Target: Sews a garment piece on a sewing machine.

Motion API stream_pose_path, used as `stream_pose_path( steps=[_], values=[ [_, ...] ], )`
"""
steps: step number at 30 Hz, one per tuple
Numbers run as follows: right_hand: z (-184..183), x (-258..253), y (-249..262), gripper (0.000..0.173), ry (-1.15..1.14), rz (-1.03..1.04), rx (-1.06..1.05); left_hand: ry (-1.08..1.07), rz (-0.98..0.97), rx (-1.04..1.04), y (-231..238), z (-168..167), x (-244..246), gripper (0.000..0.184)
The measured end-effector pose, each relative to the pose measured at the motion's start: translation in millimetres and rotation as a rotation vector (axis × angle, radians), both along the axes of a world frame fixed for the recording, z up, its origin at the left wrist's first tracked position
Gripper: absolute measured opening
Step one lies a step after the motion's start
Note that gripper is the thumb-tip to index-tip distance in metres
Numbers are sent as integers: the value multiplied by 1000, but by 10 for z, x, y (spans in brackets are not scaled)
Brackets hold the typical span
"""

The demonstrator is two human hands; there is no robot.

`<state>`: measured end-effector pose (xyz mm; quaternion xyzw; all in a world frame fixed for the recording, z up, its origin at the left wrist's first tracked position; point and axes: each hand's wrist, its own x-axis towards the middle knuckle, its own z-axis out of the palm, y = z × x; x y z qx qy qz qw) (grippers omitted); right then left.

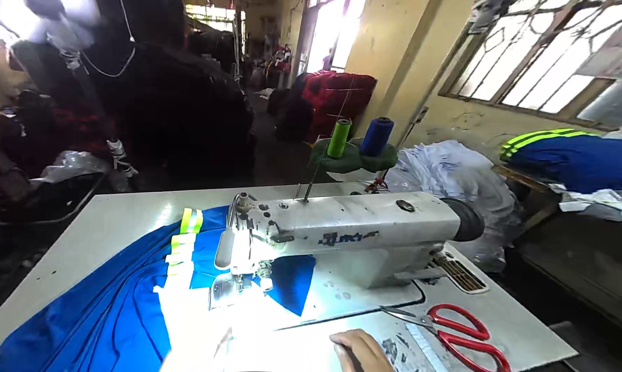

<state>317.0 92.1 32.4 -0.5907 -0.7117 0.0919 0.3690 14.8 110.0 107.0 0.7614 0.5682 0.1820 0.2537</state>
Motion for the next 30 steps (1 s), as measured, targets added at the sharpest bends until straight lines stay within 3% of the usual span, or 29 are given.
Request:
stream_pose_path(
  steps=[2,5,9,13,15,18,21,23,25,27,30],
  values=[
    [220,133,8,18,59,-10,86,176,46,24,529,-59,-26,37],
    [645,557,90,17,42,-42,213,336,64,114,871,-269,-8,35],
    [1199,1219,356,23,-36,-159,335,356,-18,206,820,-372,21,30],
    [1702,1741,958,32,-241,-304,446,321,-94,-102,539,-79,174,37],
    [1986,1880,1300,32,-261,-356,345,277,-76,2,499,-296,166,37],
    [2250,2052,1821,42,-256,-505,-53,271,27,205,478,-552,170,32],
    [2123,2328,2238,51,-267,-569,-499,246,82,124,472,-482,212,33],
    [1989,2363,2301,56,-179,-603,-583,230,101,197,476,-589,193,33],
    [1919,2345,2218,53,-152,-584,-468,227,123,247,479,-651,191,33],
    [1734,2343,2000,52,-105,-551,-218,221,144,187,468,-554,224,33],
    [1011,2337,1489,52,60,-519,174,259,147,102,462,-424,252,37]
  ],
)
